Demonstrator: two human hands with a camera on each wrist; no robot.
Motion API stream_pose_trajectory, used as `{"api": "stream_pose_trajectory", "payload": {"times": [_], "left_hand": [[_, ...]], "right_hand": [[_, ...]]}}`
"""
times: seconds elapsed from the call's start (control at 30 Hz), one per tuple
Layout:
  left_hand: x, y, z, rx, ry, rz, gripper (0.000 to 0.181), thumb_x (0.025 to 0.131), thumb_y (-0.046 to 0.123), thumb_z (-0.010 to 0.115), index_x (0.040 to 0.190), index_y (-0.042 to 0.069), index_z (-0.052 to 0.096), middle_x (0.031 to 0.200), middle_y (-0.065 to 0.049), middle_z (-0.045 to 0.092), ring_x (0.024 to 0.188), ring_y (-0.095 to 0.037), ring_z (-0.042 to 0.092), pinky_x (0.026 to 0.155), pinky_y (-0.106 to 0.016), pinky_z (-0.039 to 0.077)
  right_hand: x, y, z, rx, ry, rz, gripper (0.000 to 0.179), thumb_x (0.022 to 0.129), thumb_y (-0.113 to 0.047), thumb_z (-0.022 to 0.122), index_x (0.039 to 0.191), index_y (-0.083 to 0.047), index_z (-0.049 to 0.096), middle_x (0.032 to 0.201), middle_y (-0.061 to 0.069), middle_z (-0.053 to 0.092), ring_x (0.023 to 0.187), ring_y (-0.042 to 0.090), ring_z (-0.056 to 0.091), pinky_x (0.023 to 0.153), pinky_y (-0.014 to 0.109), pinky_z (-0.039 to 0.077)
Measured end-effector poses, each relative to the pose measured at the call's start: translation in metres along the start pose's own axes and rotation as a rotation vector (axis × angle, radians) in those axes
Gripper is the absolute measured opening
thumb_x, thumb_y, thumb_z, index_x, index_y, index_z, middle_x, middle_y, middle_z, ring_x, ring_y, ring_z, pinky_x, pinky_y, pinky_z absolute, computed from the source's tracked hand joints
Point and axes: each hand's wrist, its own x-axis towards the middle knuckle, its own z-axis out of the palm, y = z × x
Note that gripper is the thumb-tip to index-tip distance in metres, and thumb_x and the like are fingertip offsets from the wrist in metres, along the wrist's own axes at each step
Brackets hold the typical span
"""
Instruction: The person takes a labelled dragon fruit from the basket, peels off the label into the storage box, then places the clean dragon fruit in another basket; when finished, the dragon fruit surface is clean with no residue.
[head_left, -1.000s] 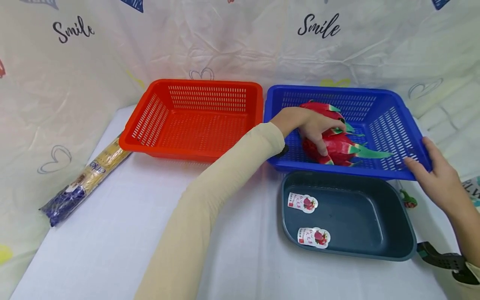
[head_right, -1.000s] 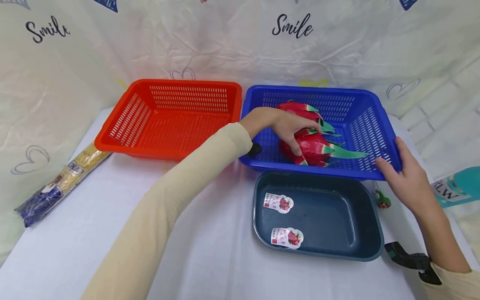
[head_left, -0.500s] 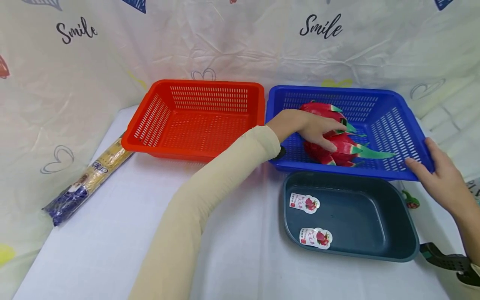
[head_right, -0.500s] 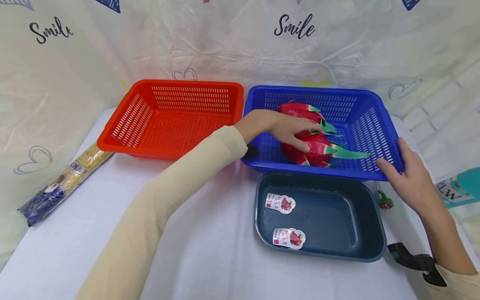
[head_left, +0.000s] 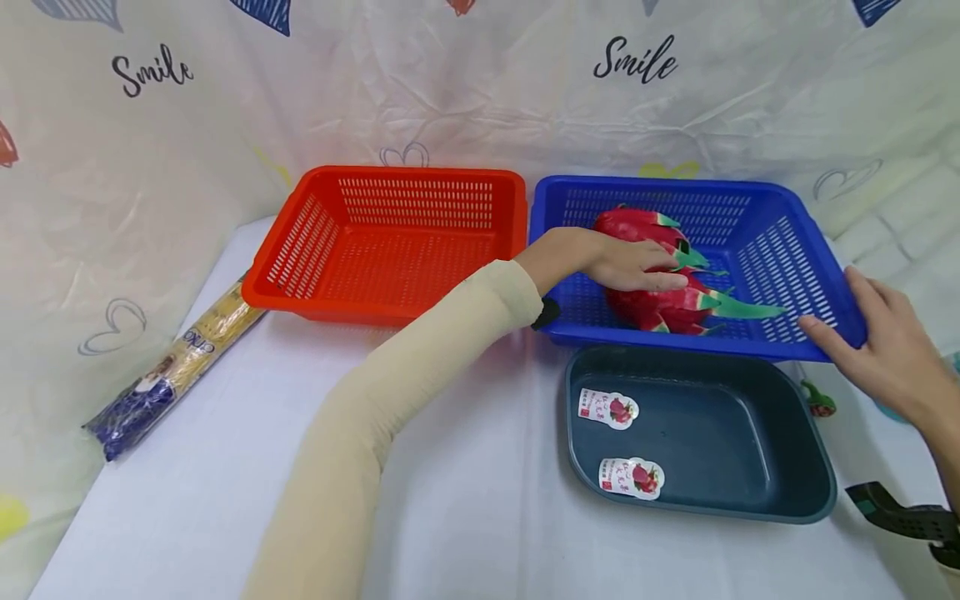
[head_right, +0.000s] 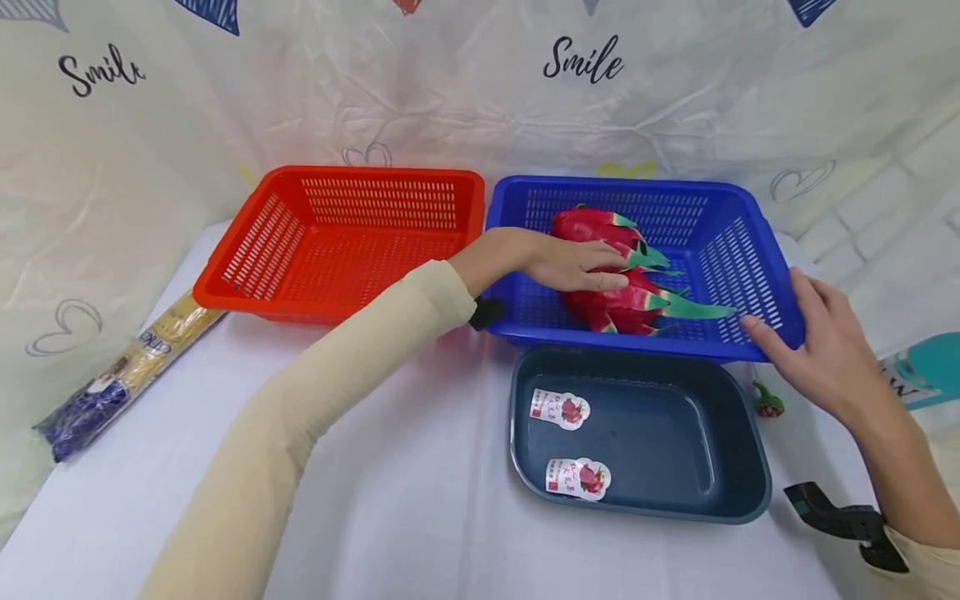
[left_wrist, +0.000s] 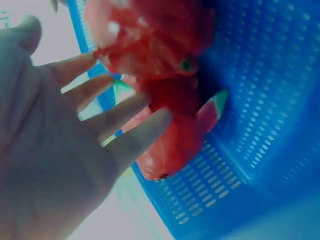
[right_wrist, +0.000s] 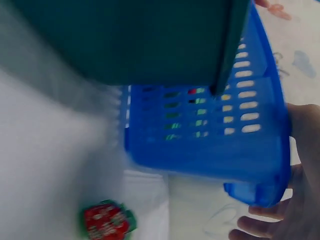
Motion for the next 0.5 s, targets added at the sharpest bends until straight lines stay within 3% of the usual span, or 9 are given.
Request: {"api": "stream_pose_trajectory", "payload": {"times": [0.13, 0.3, 0.5], "left_hand": [[-0.012, -0.001, 0.006, -0.005, 0.029, -0.009, 0.067, 0.097, 0.065, 0.016, 0.156, 0.035, 0.004, 0.164, 0.014, -0.004, 0.152, -0.008, -0.008, 0.126, -0.037, -0.001], [-0.025, -0.006, 0.009, 0.004, 0.076, -0.031, 0.068, 0.097, 0.067, 0.015, 0.156, 0.034, 0.003, 0.164, 0.012, -0.005, 0.153, -0.014, -0.011, 0.125, -0.038, -0.008], [-0.039, -0.013, 0.013, 0.029, 0.18, -0.147, 0.071, 0.091, 0.076, 0.013, 0.153, 0.044, -0.001, 0.163, 0.014, -0.013, 0.152, -0.019, -0.015, 0.124, -0.047, -0.007]], "right_hand": [[-0.004, -0.022, -0.009, -0.037, 0.021, -0.06, 0.082, 0.097, -0.042, 0.049, 0.155, -0.002, 0.006, 0.156, 0.035, 0.005, 0.137, 0.06, 0.012, 0.104, 0.077, 0.016], [-0.001, -0.037, -0.007, -0.003, -0.002, -0.137, 0.08, 0.095, -0.04, 0.051, 0.155, -0.006, 0.011, 0.16, 0.028, 0.004, 0.142, 0.058, 0.006, 0.103, 0.079, 0.01], [0.004, -0.052, -0.006, -0.016, 0.003, -0.233, 0.076, 0.094, -0.039, 0.051, 0.155, -0.008, 0.017, 0.16, 0.027, 0.012, 0.142, 0.057, 0.012, 0.104, 0.08, 0.012]]}}
